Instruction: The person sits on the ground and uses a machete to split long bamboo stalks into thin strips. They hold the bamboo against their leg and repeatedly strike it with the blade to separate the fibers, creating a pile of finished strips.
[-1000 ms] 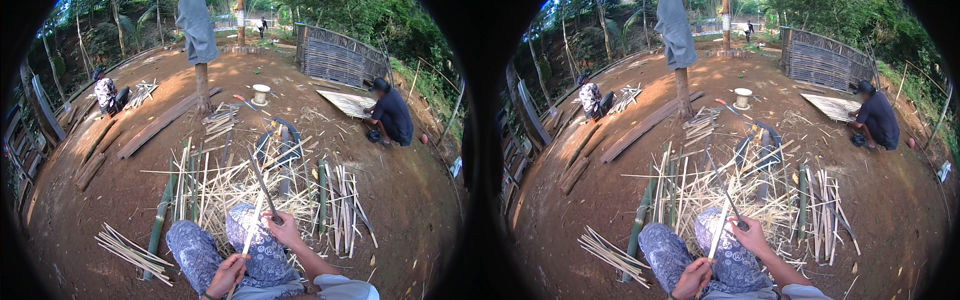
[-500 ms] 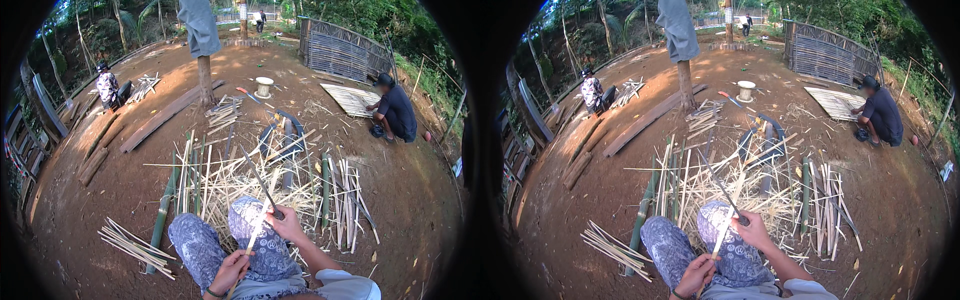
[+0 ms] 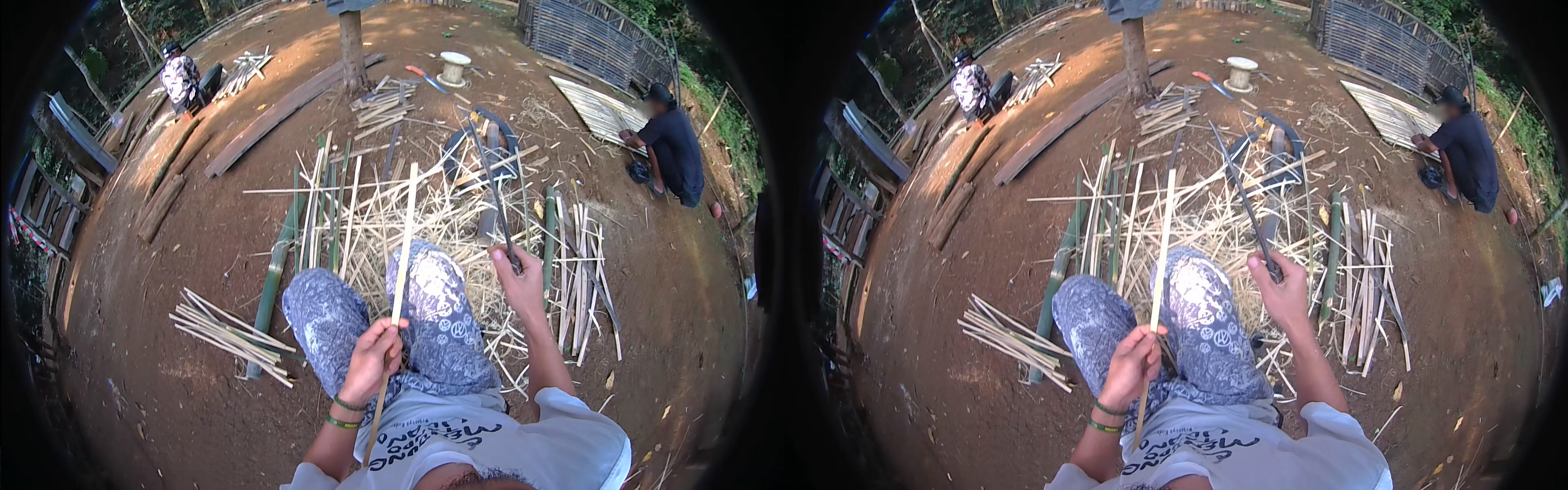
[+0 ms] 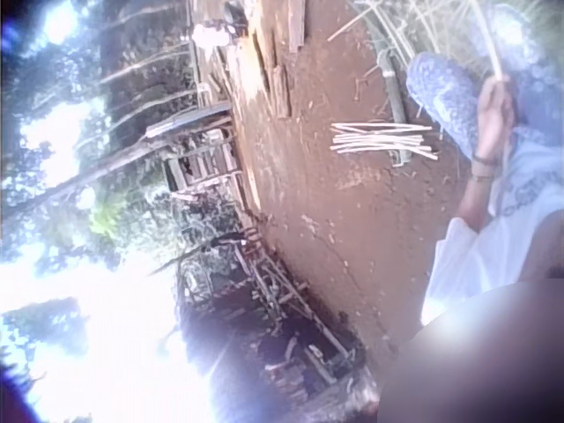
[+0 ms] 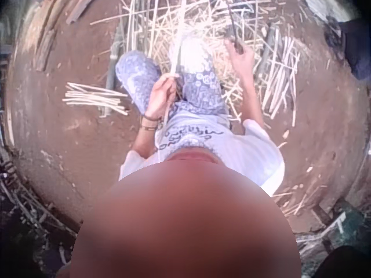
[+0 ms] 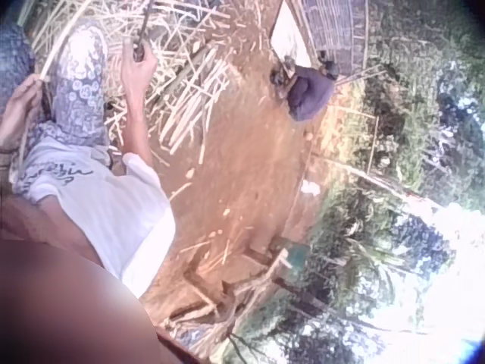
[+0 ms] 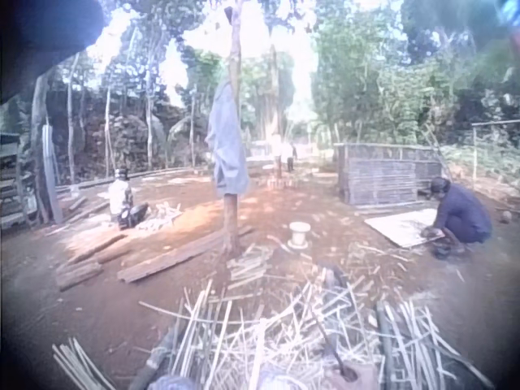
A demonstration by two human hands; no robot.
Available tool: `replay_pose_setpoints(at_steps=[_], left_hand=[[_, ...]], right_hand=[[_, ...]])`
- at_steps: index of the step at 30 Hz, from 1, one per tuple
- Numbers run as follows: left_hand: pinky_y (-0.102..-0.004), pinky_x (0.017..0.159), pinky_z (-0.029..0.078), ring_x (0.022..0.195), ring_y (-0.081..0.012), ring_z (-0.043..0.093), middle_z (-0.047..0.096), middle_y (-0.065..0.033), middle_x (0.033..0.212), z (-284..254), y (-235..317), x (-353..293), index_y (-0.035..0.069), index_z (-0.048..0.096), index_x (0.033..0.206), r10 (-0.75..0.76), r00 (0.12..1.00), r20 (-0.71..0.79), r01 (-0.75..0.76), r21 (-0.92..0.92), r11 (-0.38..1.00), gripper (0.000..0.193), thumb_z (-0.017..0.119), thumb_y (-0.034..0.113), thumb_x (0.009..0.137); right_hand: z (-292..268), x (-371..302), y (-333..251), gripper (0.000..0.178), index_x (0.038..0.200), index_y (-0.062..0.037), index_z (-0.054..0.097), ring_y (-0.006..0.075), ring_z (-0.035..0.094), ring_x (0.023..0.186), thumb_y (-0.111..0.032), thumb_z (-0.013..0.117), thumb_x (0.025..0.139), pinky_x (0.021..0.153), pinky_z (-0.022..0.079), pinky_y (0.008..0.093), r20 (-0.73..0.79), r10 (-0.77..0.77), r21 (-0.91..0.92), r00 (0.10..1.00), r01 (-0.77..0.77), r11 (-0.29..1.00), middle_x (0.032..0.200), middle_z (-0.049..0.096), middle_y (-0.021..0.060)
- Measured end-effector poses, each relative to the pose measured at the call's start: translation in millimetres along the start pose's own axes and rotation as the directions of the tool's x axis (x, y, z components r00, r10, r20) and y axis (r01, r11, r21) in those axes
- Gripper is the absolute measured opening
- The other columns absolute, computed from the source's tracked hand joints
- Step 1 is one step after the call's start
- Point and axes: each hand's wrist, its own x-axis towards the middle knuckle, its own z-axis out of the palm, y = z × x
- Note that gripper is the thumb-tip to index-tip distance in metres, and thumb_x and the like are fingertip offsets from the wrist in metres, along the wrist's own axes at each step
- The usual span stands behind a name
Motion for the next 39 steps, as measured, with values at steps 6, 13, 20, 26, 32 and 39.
replay_pose_setpoints(at_steps=[6,13,20,26,32,39], left_hand=[[-0.0229,0.045,0.030,0.052,-0.0088,0.036,0.031,0.0039,0.061,2,15,20,-0.001,0.056,0.120,0.056,0.977,0.204,-0.003,-0.252,0.968,0.029,0.041,0.017,0.102],[-0.0209,0.038,0.029,0.043,-0.0058,0.033,0.038,0.0010,0.063,2,15,28,-0.002,0.055,0.123,0.054,0.932,0.359,0.112,-0.427,0.898,0.034,0.037,0.020,0.104],[-0.0204,0.038,0.028,0.043,-0.0059,0.033,0.040,0.0004,0.064,-4,8,29,-0.002,0.049,0.134,-0.019,0.936,0.350,0.217,-0.536,0.816,0.039,0.035,0.021,0.105],[-0.0204,0.040,0.030,0.045,-0.0072,0.037,0.044,-0.0006,0.066,-2,9,28,0.001,0.038,0.145,-0.007,0.918,0.397,0.231,-0.520,0.822,0.050,0.045,0.027,0.102],[-0.0203,0.041,0.030,0.045,-0.0068,0.038,0.044,0.0003,0.065,-1,7,28,0.004,0.035,0.148,-0.013,0.936,0.352,0.196,-0.490,0.849,0.055,0.052,0.025,0.101],[-0.0200,0.045,0.028,0.050,-0.0046,0.035,0.041,0.0040,0.069,22,8,17,0.018,0.029,0.157,0.012,0.979,0.203,0.041,-0.254,0.966,0.057,0.051,0.021,0.104]], right_hand=[[3,-22,5,0.031,0.106,0.0017,0.072,0.0054,0.054,0.064,-0.027,0.070,0.093,0.059,0.043,0.0243,0.146,0.012,-0.013,0.989,-0.010,1.000,0.072,0.066,-0.0006],[13,-37,22,0.044,0.109,-0.0005,0.071,0.0178,0.064,0.057,-0.038,0.074,0.087,0.057,0.048,0.0301,0.224,-0.218,-0.141,0.950,0.253,0.957,0.069,0.069,0.0107],[22,-52,9,0.055,0.110,-0.0116,0.073,0.0265,0.066,0.054,-0.054,0.079,0.076,0.054,0.048,0.0379,0.352,-0.277,-0.352,0.894,0.401,0.846,0.067,0.069,0.0125],[28,-59,15,0.059,0.109,-0.0131,0.074,0.0247,0.064,0.051,-0.061,0.076,0.075,0.050,0.042,0.0388,0.388,-0.287,-0.375,0.876,0.434,0.819,0.062,0.067,0.0077],[27,-60,4,0.058,0.110,-0.0115,0.074,0.0235,0.066,0.056,-0.057,0.077,0.074,0.055,0.043,0.0386,0.433,-0.243,-0.424,0.868,0.434,0.795,0.072,0.072,0.0088],[33,-58,13,0.056,0.104,-0.0133,0.076,0.0211,0.065,0.055,-0.059,0.078,0.073,0.057,0.043,0.0373,0.348,-0.416,-0.364,0.840,0.530,0.766,0.072,0.072,0.0044]])
